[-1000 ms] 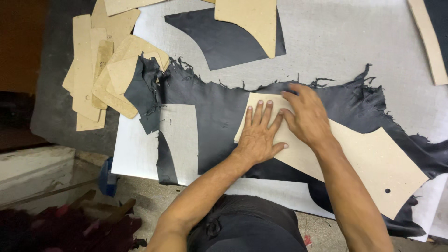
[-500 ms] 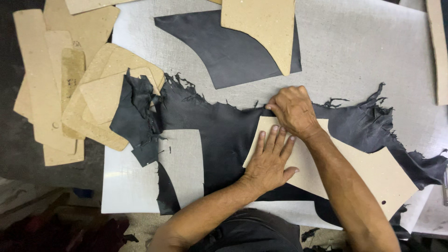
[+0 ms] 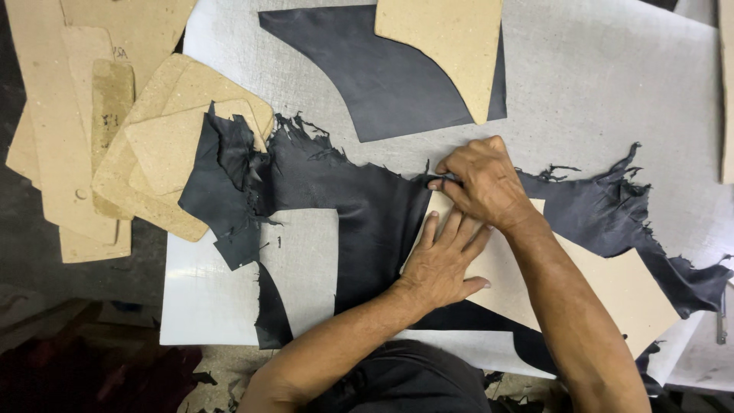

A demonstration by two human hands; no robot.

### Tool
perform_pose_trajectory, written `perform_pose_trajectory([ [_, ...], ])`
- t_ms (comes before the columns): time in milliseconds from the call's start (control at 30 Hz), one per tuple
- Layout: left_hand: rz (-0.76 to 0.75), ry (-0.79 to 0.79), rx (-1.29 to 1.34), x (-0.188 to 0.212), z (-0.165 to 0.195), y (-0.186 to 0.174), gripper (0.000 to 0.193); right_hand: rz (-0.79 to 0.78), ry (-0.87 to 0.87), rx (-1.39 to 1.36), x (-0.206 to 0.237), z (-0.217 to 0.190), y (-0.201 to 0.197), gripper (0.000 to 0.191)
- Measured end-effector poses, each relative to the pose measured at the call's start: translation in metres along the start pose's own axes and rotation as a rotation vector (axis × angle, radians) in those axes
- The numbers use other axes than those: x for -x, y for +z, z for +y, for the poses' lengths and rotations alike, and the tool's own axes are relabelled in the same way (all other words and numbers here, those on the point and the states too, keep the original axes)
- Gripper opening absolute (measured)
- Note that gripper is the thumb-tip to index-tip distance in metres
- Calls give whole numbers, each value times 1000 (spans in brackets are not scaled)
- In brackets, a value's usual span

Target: The person places cardboard templates on a large piece of black leather and uses a utility knife to cut along the template edges. The person repeatedly positions templates, cuts the leather, and removes the cut pieces, working on a white table in a workshop.

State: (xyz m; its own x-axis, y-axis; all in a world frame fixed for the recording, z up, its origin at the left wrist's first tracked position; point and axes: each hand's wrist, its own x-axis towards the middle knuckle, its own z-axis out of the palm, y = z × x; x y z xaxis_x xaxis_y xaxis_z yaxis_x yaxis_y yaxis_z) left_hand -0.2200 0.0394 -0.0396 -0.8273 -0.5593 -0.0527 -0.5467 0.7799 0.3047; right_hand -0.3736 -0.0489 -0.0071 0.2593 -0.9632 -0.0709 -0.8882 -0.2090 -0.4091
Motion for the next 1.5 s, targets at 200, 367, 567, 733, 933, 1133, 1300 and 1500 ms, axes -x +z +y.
perform_pose_trajectory([
  [200, -45, 8, 31, -1, -3, -1, 93, 102, -6, 37, -10, 9, 26, 26],
  [367, -142, 9, 55, -3, 2, -2, 94, 136, 91, 9, -12, -2, 23, 30],
  [567, -137, 6, 57, 4, 9, -2, 93, 322, -74, -230, 67, -62, 0, 39],
  [733, -74, -88, -144, 28, 30, 0, 88, 315, -93, -265, 225, -82, 24, 19],
  [933, 82, -129, 175, 6, 42, -15, 89, 521, 626, 126, 401, -21, 38, 21],
  [1133, 3, -74, 130, -28, 33, -15, 91, 448, 912, 281, 480, 9, 44, 39],
  [1300, 247, -143, 677, -15, 7, -25, 59, 420, 876, 296, 500, 17, 51, 41],
  [1500, 384, -495, 906, 43, -53, -55, 34, 482, 753, 305, 529, 34, 70, 31],
])
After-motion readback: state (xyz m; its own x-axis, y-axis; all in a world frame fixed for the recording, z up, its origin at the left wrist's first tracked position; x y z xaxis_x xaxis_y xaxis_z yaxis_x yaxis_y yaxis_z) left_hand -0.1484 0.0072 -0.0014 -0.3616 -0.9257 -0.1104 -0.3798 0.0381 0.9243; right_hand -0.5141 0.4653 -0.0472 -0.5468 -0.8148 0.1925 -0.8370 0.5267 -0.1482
